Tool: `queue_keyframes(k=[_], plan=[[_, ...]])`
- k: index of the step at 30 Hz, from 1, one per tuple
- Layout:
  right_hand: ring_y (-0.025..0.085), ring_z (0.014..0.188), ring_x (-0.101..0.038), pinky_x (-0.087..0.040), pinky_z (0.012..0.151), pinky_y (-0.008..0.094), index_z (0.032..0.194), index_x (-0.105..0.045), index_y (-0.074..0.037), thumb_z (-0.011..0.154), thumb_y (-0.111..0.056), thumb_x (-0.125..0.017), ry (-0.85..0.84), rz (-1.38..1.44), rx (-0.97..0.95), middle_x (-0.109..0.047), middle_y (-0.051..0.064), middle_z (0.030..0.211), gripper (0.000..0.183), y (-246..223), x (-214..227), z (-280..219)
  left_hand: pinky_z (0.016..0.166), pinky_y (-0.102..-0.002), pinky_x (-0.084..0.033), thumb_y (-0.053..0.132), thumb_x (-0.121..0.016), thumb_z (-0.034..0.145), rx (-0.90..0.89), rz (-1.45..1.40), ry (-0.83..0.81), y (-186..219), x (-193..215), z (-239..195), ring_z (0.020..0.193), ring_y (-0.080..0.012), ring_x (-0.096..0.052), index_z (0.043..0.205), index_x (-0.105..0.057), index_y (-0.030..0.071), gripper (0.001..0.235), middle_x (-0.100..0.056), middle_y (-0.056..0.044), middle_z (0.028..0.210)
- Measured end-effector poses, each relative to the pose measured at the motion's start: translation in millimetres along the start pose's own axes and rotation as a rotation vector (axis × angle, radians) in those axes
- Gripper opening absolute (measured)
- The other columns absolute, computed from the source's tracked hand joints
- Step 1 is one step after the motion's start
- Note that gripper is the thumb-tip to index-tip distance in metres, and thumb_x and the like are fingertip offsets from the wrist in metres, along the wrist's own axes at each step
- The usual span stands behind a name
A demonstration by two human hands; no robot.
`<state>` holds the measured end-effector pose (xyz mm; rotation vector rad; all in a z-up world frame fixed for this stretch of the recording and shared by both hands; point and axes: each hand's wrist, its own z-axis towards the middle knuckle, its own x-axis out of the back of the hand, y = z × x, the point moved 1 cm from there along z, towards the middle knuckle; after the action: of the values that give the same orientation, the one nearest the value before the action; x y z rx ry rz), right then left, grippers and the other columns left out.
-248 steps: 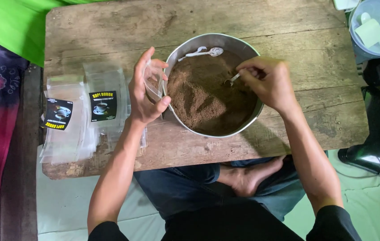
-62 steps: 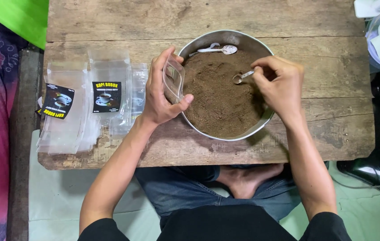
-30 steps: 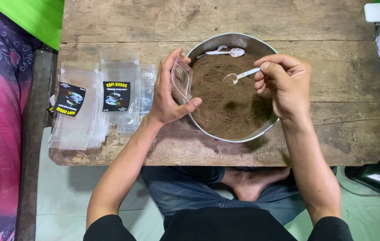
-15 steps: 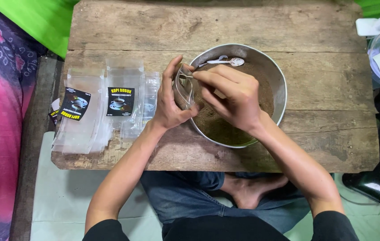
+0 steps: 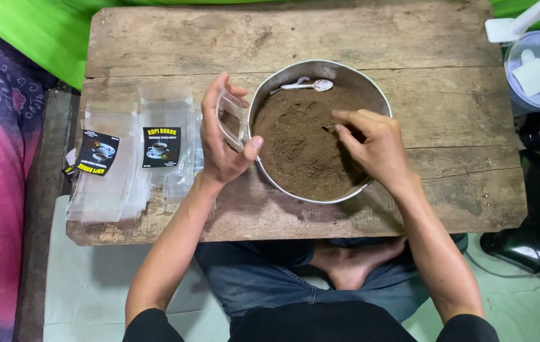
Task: Scooping ground coffee from a metal bowl into small plastic pouches using a small measuring spoon.
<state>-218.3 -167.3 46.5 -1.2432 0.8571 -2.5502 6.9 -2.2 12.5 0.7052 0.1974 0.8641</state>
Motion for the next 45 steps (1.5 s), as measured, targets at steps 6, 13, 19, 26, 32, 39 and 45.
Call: queue_keyframes(k=[6,13,19,26,32,39,45], plan=[[0.029,0.062,-0.059,-0.049,0.061,0.039,0.132,-0.074,0.001,0.105,-0.009,-0.075,0.235,-0.167,0.036,-0.064,0.014,0.075,0.029,-30.1,34.6,-40.4,0.099,-0.039,-0.049,0.050,-0.071,0.082,-0.039,0.028,0.113,56.3,26.7,20.6,0.106,-0.0239,-0.056,0.158,-0.025,0.005,0.099,-0.052,-0.016,0.126],[0.041,0.097,-0.074,-0.063,0.073,0.048,0.123,-0.068,-0.001,0.086,-0.013,-0.078,-0.103,0.207,0.115,-0.072,0.019,0.113,0.040,-139.2,-27.4,-75.1,0.096,-0.038,-0.042,0.051,-0.087,0.063,0.120,-0.079,0.287,109.6,-22.2,-72.9,0.106,-0.0251,-0.046,0.156,-0.019,-0.002,0.127,-0.044,-0.020,0.125],[0.040,0.093,-0.074,-0.061,0.076,0.048,0.121,-0.069,-0.002,0.088,-0.009,-0.075,-0.076,0.244,0.099,-0.073,0.017,0.108,0.034,-123.4,-24.8,-80.4,0.105,-0.037,-0.034,0.043,-0.094,0.067,0.199,-0.228,0.151,134.6,-36.8,-109.9,0.114,-0.0232,-0.039,0.157,-0.013,-0.005,0.131,-0.038,-0.019,0.127],[0.044,0.101,-0.072,-0.059,0.080,0.054,0.119,-0.071,-0.003,0.092,-0.009,-0.068,-0.137,0.327,0.077,-0.075,0.018,0.115,0.028,-101.1,-16.0,-102.4,0.088,-0.037,-0.060,0.025,-0.089,0.076,0.214,-0.082,-0.177,129.8,-8.1,-104.6,0.097,-0.0257,-0.073,0.119,-0.066,-0.001,0.056,-0.074,-0.010,0.107],[0.044,0.100,-0.073,-0.059,0.080,0.054,0.118,-0.072,-0.004,0.092,-0.008,-0.067,-0.230,0.345,0.049,-0.075,0.018,0.113,0.027,-100.6,-4.9,-95.0,0.080,-0.038,-0.062,0.014,-0.087,0.079,0.135,-0.067,-0.209,134.9,-4.7,-88.4,0.086,-0.0270,-0.075,0.100,-0.076,0.006,0.025,-0.074,-0.007,0.093],[0.043,0.099,-0.074,-0.059,0.079,0.052,0.117,-0.073,-0.006,0.093,-0.010,-0.065,-0.258,0.394,-0.011,-0.076,0.018,0.111,0.025,-103.6,-1.5,-93.3,0.084,-0.042,-0.060,0.016,-0.086,0.077,0.210,-0.008,-0.338,133.4,8.3,-90.3,0.093,-0.0293,-0.073,0.110,-0.074,0.010,0.036,-0.074,-0.006,0.103],[0.042,0.097,-0.074,-0.059,0.080,0.052,0.116,-0.073,-0.006,0.093,-0.016,-0.069,-0.226,0.372,0.023,-0.075,0.017,0.110,0.026,-113.2,3.9,-87.1,0.079,-0.038,-0.061,0.017,-0.081,0.085,0.190,0.049,-0.329,136.7,8.5,-86.6,0.087,-0.0270,-0.074,0.106,-0.075,0.011,0.023,-0.073,-0.004,0.095]])
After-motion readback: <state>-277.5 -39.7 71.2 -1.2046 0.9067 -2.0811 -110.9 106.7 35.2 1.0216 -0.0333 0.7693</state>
